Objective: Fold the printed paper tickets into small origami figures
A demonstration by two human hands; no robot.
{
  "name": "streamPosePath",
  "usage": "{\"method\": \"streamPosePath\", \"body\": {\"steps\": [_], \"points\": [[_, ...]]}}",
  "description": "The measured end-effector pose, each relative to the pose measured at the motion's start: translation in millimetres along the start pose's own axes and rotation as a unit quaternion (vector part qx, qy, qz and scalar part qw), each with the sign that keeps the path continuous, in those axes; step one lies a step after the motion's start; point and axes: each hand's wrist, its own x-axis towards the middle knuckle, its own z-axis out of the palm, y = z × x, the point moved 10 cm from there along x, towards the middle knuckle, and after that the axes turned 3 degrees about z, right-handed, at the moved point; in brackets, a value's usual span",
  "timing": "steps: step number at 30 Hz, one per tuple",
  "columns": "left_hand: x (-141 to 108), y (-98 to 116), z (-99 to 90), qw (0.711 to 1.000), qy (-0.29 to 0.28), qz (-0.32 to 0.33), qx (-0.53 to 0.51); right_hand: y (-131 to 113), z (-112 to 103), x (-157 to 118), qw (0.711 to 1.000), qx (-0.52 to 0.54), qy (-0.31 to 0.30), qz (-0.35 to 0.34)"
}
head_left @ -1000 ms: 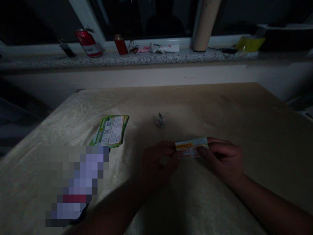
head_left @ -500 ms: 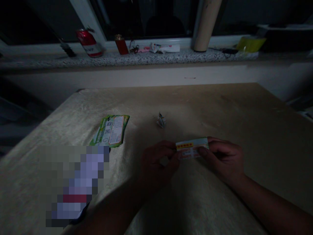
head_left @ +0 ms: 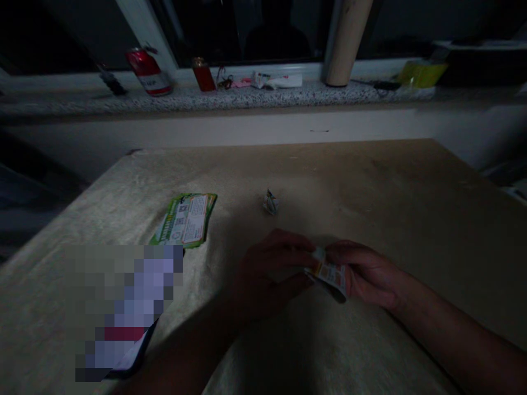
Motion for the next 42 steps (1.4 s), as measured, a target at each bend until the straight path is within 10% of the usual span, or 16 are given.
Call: {"method": "streamPosePath", "body": {"steps": [4,8,15,42], "points": [[-1,-3,-5.2,0.999,0.031,-0.037,0.009,-13,-7,-1,0.986,-0.124,0.07,-0.084],[-13,-23,-8.8,0.987,0.071,-0.143,0.018,-56,7,-29,0.894,-0.299,0.15,-0.299],[-22,-40,2.8,0.974,0.052,-0.221,0.005,-70,27,-53,0.8,-0.408,0.156,-0.412],[-20,-29,-7.8,0.979,0.098,-0.181,0.014,-69,23,-46,0.823,-0.392,0.149,-0.384]]}}
